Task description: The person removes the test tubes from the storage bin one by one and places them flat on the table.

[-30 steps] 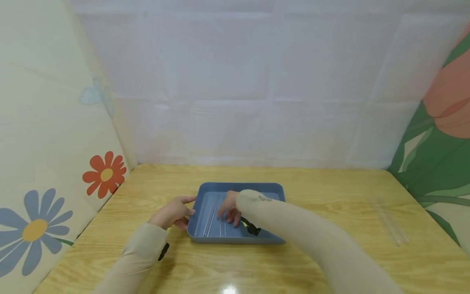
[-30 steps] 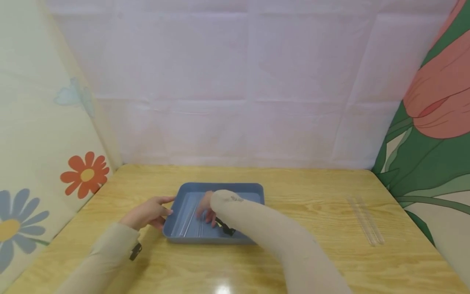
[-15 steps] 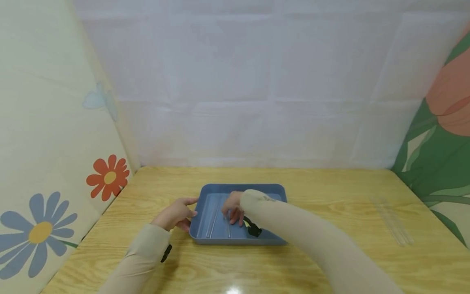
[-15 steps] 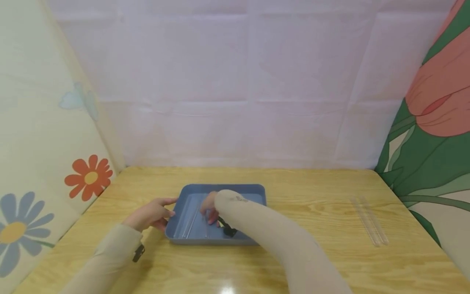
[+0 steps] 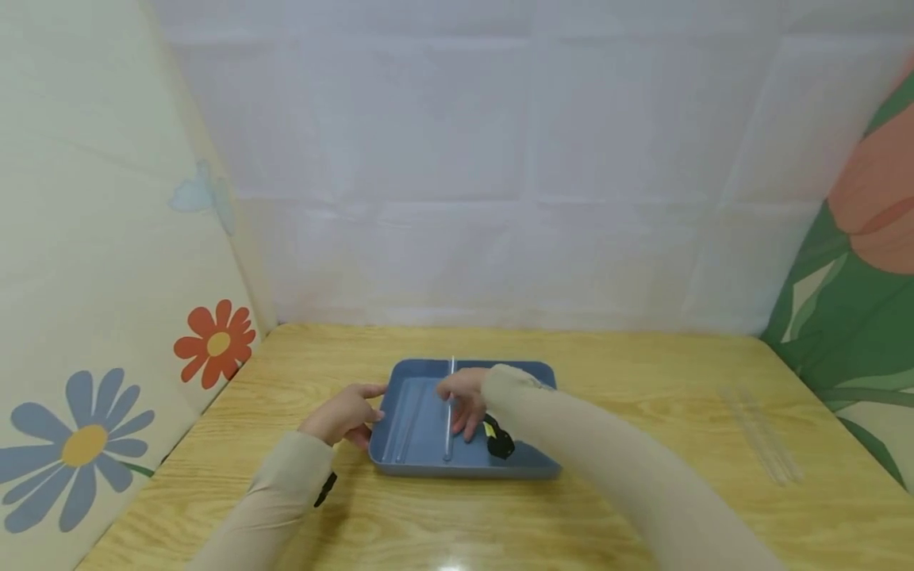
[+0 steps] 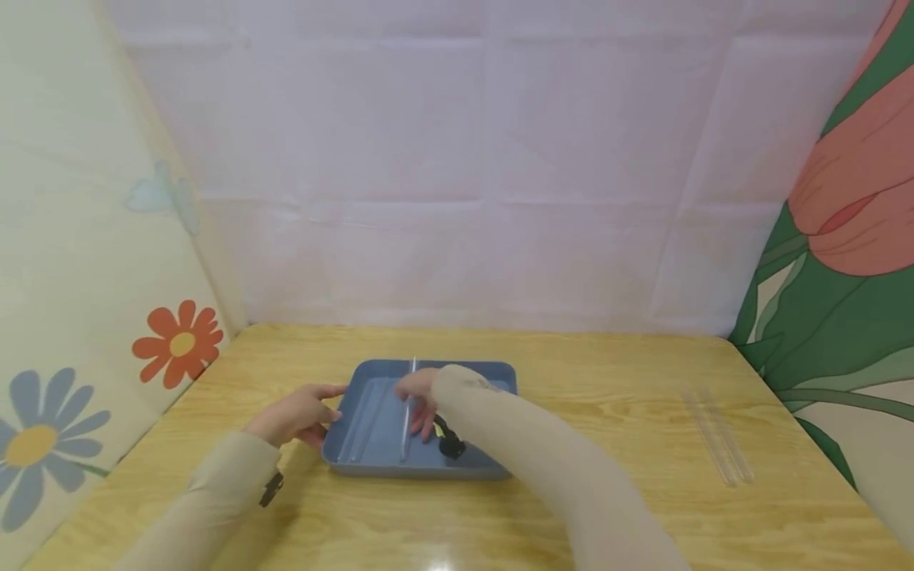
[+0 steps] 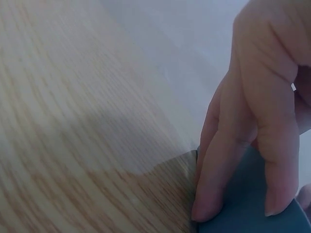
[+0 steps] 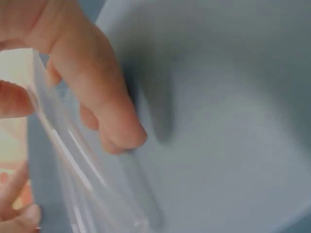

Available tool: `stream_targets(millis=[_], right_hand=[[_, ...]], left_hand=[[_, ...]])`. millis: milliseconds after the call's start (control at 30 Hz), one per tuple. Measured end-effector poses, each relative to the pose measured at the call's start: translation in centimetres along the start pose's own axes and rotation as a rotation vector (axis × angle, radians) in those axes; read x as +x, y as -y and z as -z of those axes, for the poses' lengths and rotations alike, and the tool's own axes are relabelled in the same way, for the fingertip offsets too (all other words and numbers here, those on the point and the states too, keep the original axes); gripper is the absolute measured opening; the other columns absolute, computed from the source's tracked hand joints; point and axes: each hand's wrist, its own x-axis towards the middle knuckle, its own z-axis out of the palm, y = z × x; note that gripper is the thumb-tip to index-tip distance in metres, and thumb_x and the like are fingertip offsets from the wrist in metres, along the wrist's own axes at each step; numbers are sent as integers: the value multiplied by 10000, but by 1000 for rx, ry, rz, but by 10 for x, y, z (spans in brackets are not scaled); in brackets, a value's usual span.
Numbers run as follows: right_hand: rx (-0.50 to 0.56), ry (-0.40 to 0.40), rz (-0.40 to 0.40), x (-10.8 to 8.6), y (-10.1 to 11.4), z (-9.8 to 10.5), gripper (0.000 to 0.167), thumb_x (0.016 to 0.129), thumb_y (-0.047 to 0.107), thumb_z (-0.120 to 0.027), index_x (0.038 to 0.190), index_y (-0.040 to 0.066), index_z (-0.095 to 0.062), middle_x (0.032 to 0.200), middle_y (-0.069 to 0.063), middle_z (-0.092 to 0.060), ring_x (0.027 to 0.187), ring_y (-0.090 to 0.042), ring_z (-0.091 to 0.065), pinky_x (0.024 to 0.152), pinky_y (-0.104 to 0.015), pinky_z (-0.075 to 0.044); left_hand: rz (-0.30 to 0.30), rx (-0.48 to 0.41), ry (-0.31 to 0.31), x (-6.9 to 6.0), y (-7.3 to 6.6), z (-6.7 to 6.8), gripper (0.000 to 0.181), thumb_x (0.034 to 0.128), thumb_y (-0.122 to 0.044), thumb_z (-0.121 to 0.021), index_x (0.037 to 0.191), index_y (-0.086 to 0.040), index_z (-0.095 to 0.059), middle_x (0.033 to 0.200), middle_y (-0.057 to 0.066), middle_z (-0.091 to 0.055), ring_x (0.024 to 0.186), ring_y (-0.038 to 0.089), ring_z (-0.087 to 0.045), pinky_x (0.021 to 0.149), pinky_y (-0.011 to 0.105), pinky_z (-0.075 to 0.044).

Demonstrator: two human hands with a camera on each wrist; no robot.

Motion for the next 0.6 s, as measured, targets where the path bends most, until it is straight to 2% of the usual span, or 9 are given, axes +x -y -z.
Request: stream_targets(millis=[167, 333, 500, 600], right_hand=[[14, -3, 62, -6, 0, 9, 492, 897, 47, -443, 1363, -104, -393, 926, -276, -607, 701, -298, -617, 752, -477, -568], [55, 33, 134, -17, -2, 20, 494, 967, 65, -424, 1411, -125, -322, 1003, -276, -589, 721, -255, -606, 648, -394, -575], [146, 56, 221, -28, -8, 31, 501, 993, 50, -410, 1441, -113, -259, 1237, -347, -485, 750, -228, -616, 578, -329, -563], [177, 57, 261, -35, -12, 37, 523, 986, 19, -401, 1468, -88, -226, 1259, -350, -469, 744, -222, -616, 549, -320, -552]], left_hand=[[10, 12, -12, 3, 1, 1, 547, 950, 73, -505, 1471, 51, -339, 1016, 217, -641, 643, 260, -666, 487, 296, -539], [2, 7, -10, 3, 3, 1, 548, 955, 71, -499, 1476, 46, -333, 1081, 269, -620, 647, 263, -664, 490, 303, -541], [-8, -4, 3, 2, 3, 0, 552, 955, 75, -502, 1480, 37, -337, 1113, 283, -618, 658, 274, -670, 482, 307, -537], [-1, -4, 5, 1, 2, 0, 555, 954, 72, -508, 1481, 32, -339, 1110, 271, -623, 660, 270, -670, 480, 302, -535]])
